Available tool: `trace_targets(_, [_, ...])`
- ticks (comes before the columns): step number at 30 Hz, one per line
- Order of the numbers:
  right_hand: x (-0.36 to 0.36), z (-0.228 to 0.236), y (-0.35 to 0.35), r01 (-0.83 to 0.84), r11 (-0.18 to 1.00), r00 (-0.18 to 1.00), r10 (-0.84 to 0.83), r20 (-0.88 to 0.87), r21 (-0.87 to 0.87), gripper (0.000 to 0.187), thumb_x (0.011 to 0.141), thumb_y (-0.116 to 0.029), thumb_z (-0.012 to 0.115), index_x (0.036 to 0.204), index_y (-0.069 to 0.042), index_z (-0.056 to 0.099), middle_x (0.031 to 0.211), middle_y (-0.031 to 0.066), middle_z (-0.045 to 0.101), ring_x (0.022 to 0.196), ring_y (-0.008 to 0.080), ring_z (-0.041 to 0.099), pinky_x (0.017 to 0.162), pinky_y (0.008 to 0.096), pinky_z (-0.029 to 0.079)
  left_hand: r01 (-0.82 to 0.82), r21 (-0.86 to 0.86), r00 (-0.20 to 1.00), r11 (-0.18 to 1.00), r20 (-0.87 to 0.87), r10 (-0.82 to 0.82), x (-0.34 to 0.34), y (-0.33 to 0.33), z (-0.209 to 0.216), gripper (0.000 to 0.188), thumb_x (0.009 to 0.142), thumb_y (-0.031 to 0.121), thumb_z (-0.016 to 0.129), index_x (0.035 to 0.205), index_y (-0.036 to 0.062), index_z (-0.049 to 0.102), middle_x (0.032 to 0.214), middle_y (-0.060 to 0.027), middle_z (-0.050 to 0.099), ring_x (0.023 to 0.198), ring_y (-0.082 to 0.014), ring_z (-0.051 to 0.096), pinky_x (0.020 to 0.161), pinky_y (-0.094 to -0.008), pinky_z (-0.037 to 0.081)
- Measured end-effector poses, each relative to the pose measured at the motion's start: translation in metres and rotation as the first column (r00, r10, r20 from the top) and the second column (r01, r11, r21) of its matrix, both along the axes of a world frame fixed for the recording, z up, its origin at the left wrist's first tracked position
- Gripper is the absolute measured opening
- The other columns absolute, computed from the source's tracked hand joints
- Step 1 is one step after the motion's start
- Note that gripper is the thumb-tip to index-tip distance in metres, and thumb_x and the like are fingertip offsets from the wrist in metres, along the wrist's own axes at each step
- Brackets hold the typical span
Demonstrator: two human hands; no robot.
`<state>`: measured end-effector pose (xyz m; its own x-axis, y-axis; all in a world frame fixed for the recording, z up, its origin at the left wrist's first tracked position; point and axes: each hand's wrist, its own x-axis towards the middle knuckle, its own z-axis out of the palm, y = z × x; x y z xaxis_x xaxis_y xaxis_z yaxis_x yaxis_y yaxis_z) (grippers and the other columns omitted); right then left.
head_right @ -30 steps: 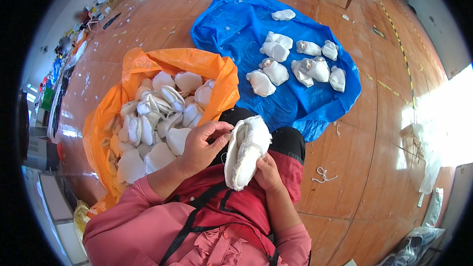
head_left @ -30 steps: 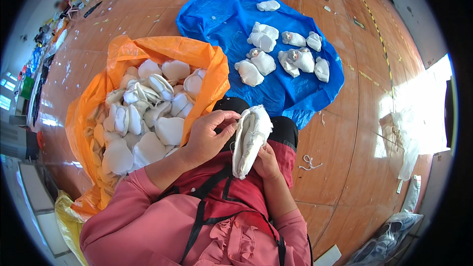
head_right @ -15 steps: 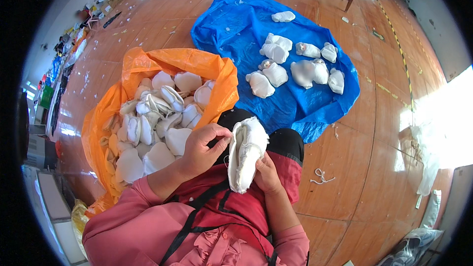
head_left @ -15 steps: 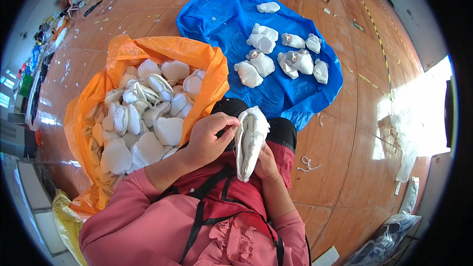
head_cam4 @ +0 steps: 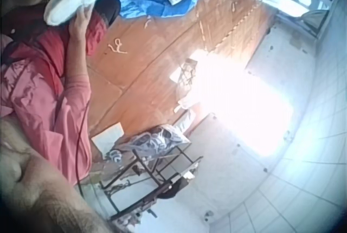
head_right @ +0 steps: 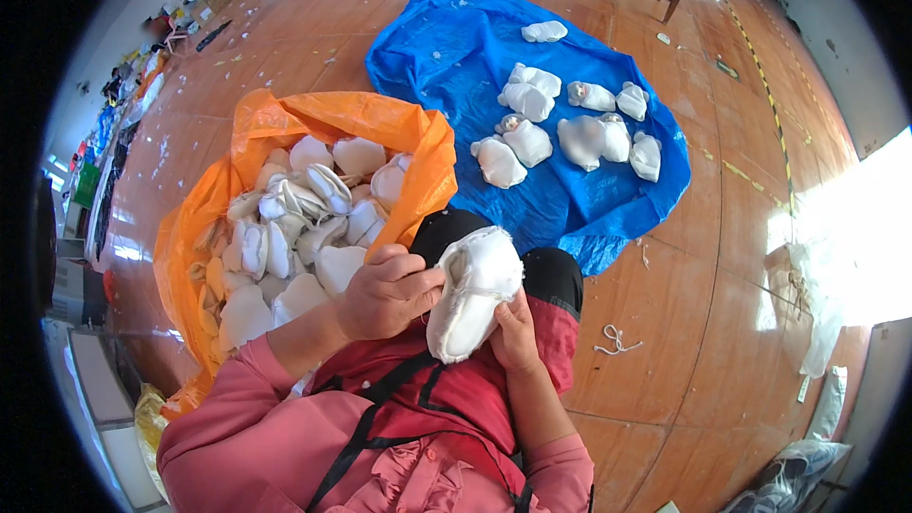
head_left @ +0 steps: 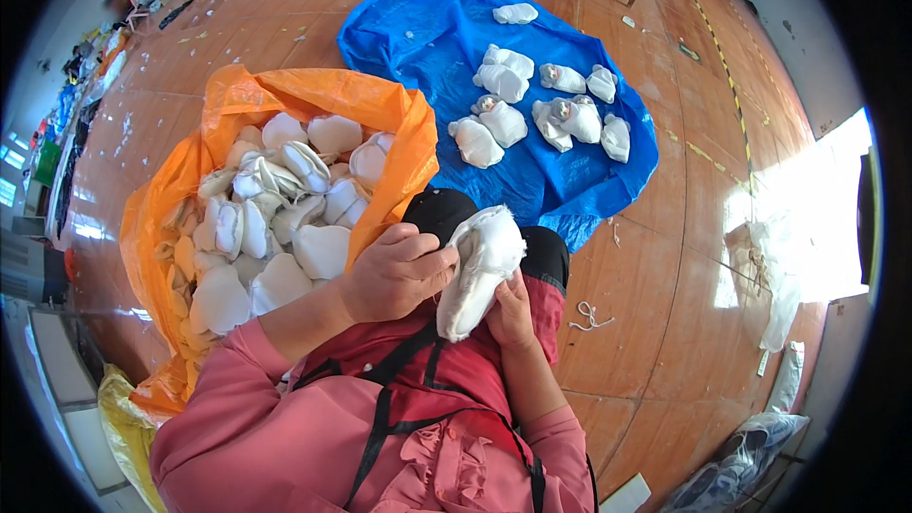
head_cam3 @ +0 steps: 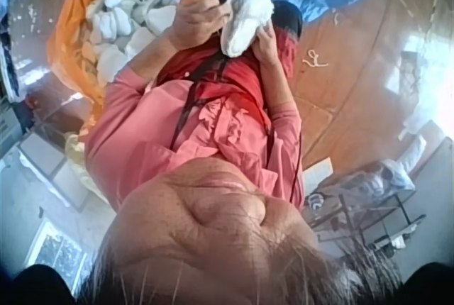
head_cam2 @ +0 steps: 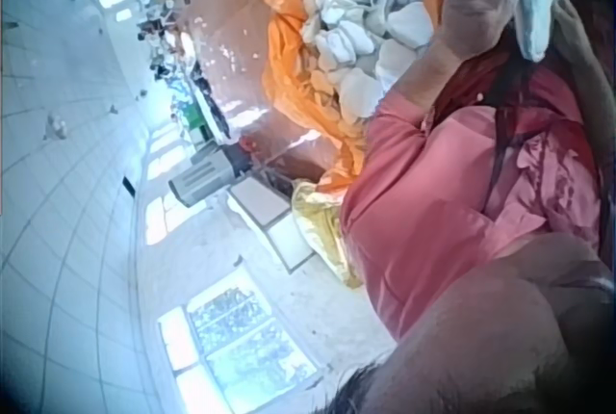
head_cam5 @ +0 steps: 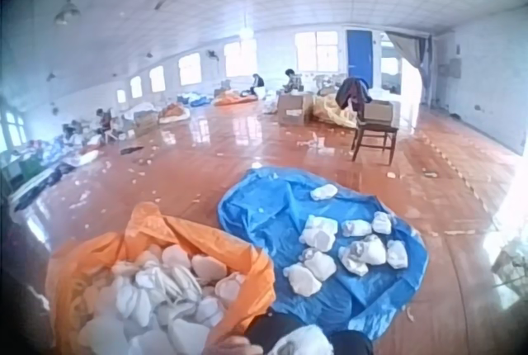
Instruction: The person sits on the floor and repeatedly stuffs white fabric pieces around small objects, then places the finished items onto a blue tarp. The process is repeated continuously with items taken from an orange bag.
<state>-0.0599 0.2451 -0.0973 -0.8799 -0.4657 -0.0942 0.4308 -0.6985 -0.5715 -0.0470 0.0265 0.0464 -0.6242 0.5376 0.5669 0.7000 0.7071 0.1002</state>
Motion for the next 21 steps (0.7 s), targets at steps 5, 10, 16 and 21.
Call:
trace_targets(5, [0.000,-0.014,0.001,0.037,0.998,0.998,-0.035,-0.057,0.044,0.073,0.094,-0.020,0.067,0.153,-0.006,0.026,0.150,0.0106,0.044,0.136,0.0260,0.044,0.113,0.0405,0.035,-0.015,-0.042,0.865,0.999,0.501,0.035,0.007,-0.014,-0.014,0.019,0.080,0.013,0.063,0.095,0.0012,0.065,0.096,-0.0120,0.067,0.089,-0.0305,0.063,0.076,-0.0404,0.051])
trace_targets(10, [0.002,-0.010,0.001,0.062,0.984,0.989,-0.037,-0.146,0.166,0.081,0.095,-0.018,0.064,0.158,-0.005,0.014,0.157,0.0096,0.034,0.144,0.0238,0.034,0.118,0.0377,0.024,-0.239,-0.034,0.489,0.970,0.859,0.151,0.014,-0.020,-0.013,0.037,0.083,0.018,0.060,0.113,-0.0026,0.053,0.097,-0.0210,0.065,0.095,-0.0407,0.062,0.083,-0.0484,0.050])
trace_targets(16, [0.002,-0.015,0.002,0.029,0.970,0.985,0.014,-0.175,0.240,0.074,0.098,-0.017,0.060,0.157,-0.005,0.017,0.156,0.0100,0.036,0.142,0.0229,0.035,0.118,0.0373,0.025,-0.313,0.095,0.313,0.945,0.950,0.008,0.022,-0.026,-0.022,0.051,0.083,0.020,0.061,0.125,-0.0011,0.043,0.110,-0.0259,0.062,0.107,-0.0415,0.060,0.090,-0.0458,0.048])
trace_targets(21, [0.007,-0.032,0.006,-0.033,0.962,0.987,0.073,-0.140,0.270,0.061,0.101,-0.018,0.057,0.153,-0.005,0.029,0.150,0.0091,0.043,0.138,0.0223,0.040,0.116,0.0371,0.029,-0.545,0.549,0.235,0.634,0.826,-0.513,0.033,-0.015,-0.045,0.081,0.080,0.016,0.062,0.152,0.0044,0.027,0.144,-0.0126,0.046,0.133,-0.0237,0.046,0.109,-0.0361,0.038])
